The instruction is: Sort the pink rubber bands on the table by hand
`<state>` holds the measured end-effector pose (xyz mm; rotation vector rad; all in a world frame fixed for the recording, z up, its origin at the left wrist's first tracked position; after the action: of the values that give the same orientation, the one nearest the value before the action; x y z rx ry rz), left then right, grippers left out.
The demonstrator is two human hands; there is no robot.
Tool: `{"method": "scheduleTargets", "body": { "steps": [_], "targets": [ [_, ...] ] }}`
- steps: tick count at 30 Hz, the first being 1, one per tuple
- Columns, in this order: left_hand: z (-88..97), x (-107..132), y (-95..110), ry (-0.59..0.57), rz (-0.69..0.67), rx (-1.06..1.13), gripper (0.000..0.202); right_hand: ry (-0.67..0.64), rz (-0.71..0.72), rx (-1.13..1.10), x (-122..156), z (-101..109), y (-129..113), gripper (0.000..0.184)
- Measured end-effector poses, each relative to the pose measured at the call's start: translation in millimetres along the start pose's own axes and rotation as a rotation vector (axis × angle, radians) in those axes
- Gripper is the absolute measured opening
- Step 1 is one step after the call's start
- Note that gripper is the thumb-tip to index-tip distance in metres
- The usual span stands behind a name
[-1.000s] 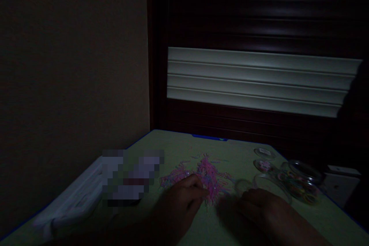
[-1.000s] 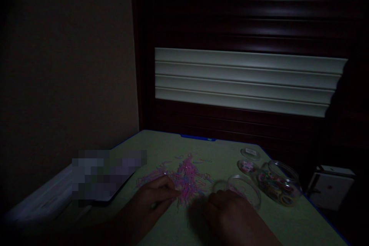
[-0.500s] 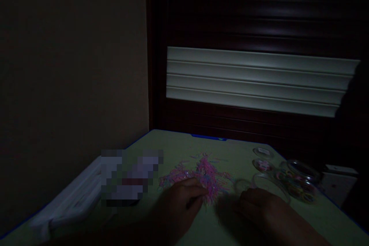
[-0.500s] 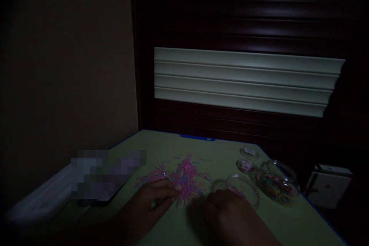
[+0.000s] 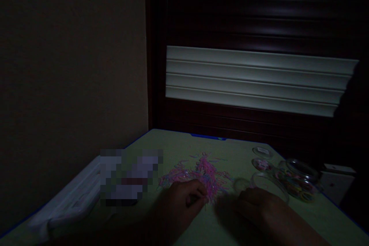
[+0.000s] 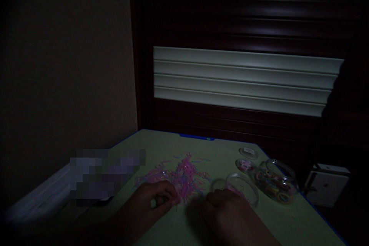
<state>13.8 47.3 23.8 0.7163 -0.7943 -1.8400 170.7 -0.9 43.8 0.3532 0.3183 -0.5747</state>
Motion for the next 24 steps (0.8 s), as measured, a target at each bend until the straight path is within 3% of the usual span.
{"method": "scheduleTargets", "body": {
  "steps": [7,13,18,24],
  "targets": [
    [0.5,1.8,10.6,-0.043,-0.110,0.084,0.008,-0.018,-0.044,-0.110,-4.2,11.5,-1.5,0.019],
    [-6.8,3.1,13.9,-0.206,-0.034,0.298,0.005,0.062,-0.018,-0.149,-5.8,11.4,-5.9,0.022],
    [-11.0,3.4,12.7,-0.243,-0.014,0.336,0.003,0.072,0.000,-0.152,-6.4,2.6,-9.2,0.014],
    [-14.6,4.6,14.3,-0.275,-0.060,0.330,0.004,0.072,0.095,-0.106,-12.5,14.6,-20.3,0.017]
  ]
}}
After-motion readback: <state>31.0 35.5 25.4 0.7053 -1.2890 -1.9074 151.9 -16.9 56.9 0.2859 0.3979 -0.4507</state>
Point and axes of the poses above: each hand's wrist, its own x-axis away from the middle knuckle, its own z-axis out of the back of the hand, y = z × x, the point moved 6 cm from there along -x, towards the middle knuckle, and after that the axes turned 13 degrees about z, right-handed, at the moved point
